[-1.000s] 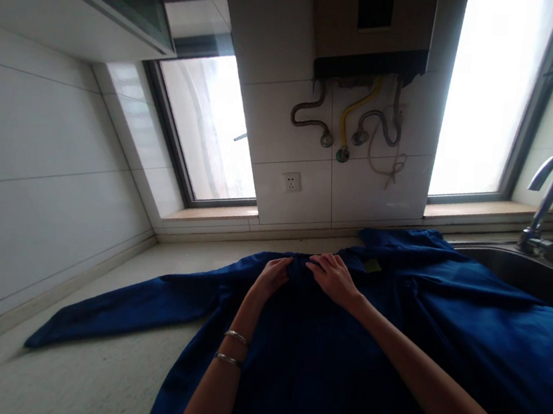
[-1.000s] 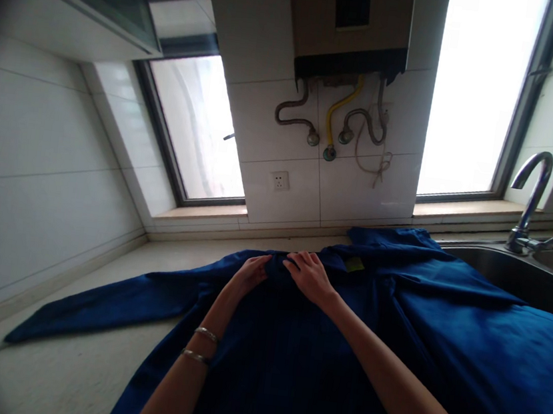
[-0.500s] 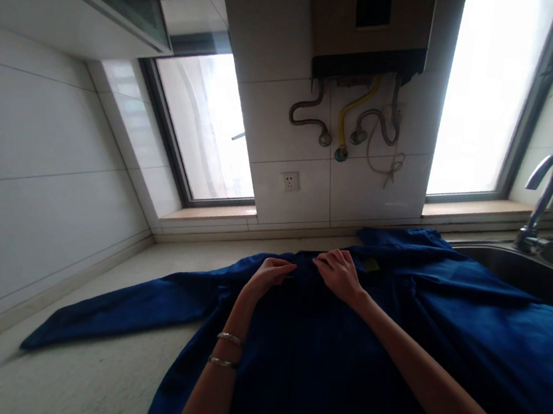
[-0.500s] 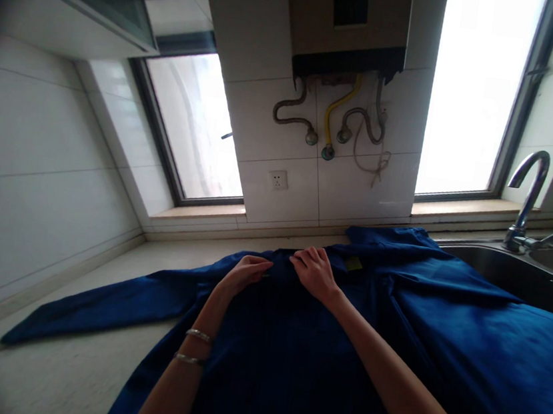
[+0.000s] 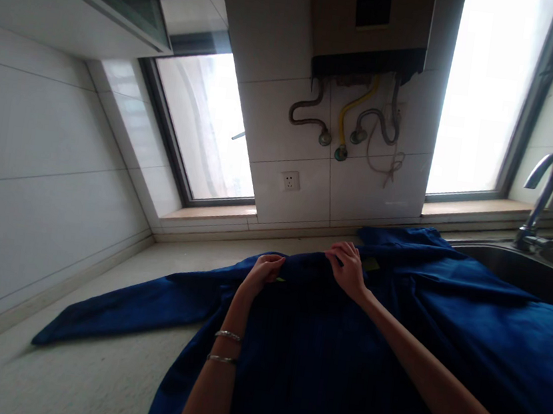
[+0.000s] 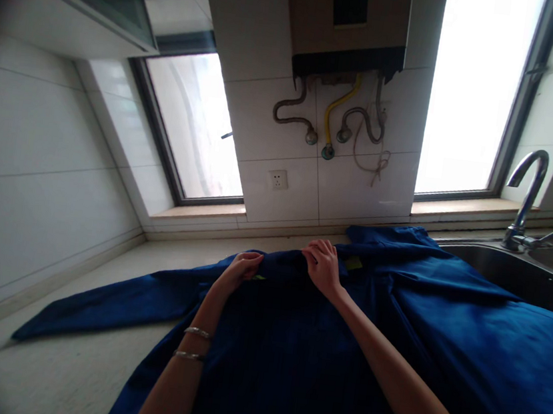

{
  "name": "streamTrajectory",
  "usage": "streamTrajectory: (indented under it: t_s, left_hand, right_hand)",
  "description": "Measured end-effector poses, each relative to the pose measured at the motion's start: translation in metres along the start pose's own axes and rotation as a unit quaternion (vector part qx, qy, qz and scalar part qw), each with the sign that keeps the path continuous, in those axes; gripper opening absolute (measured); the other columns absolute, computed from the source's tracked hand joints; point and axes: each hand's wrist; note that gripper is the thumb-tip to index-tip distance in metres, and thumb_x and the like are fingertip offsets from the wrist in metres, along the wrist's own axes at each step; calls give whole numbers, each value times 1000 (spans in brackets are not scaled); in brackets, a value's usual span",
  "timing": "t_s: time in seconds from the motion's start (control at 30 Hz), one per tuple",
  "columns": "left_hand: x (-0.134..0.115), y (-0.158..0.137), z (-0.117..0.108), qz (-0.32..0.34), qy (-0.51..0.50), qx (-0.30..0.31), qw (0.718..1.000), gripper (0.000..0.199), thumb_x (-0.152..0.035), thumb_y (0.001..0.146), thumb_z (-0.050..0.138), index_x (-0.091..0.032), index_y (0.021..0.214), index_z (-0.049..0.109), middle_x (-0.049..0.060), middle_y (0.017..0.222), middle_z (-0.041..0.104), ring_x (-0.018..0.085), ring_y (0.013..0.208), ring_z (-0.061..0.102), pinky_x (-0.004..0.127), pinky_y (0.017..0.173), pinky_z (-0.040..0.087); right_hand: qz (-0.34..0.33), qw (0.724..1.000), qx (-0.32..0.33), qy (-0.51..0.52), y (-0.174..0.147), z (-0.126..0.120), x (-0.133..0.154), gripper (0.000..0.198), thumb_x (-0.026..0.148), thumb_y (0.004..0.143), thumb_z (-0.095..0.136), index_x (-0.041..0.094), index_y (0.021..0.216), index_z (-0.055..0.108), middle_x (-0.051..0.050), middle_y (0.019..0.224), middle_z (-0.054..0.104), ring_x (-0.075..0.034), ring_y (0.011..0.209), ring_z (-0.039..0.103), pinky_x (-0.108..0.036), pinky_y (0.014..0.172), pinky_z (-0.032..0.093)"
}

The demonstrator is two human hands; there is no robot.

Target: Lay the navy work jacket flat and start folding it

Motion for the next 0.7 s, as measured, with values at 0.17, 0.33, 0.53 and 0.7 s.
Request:
streamTrajectory:
  t_s: [0.17, 0.33, 0.53, 0.7]
  left_hand:
    - [5, 6, 9, -1, -68, 41, 997, 36, -45, 61, 75, -14, 70, 57, -5, 49, 44, 6, 39, 41, 18, 37, 26]
    - [9, 12, 13, 13, -88, 23, 996, 37, -40, 58, 77, -14, 75, 58, 1, 66, 58, 12, 62, 60, 17, 49, 41]
    - [14, 12, 24, 17, -73, 52, 996, 34, -44, 68, 70, -16, 84, 59, 2, 73, 62, 14, 64, 62, 18, 47, 39]
    - [1, 4, 27, 96, 113, -160, 976, 32, -45, 74, 63, -14, 85, 62, 3, 73, 62, 14, 63, 59, 22, 52, 42]
  right_hand:
    - [-29, 997, 63, -22, -7, 3, 0, 23, 31, 91, 45, 21, 92, 65, -6, 89, 62, -18, 85, 54, -30, 80, 39]
    - [68, 989, 94, 86, -13, 17, 8, 19, 30, 87, 51, 20, 90, 67, -3, 82, 63, -12, 65, 56, -23, 64, 43]
    - [63, 976, 99, 181, -12, 27, 8, 22, 23, 85, 54, 21, 101, 69, -5, 102, 65, -16, 85, 60, -26, 76, 47]
    - [40, 969, 155, 186, -12, 27, -1, 20, 15, 83, 55, 21, 94, 70, -4, 94, 66, -16, 88, 61, -28, 82, 46]
Point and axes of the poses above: each hand's wrist, its own y-axis towards the middle knuckle, its own z-axis out of the palm, x = y × z
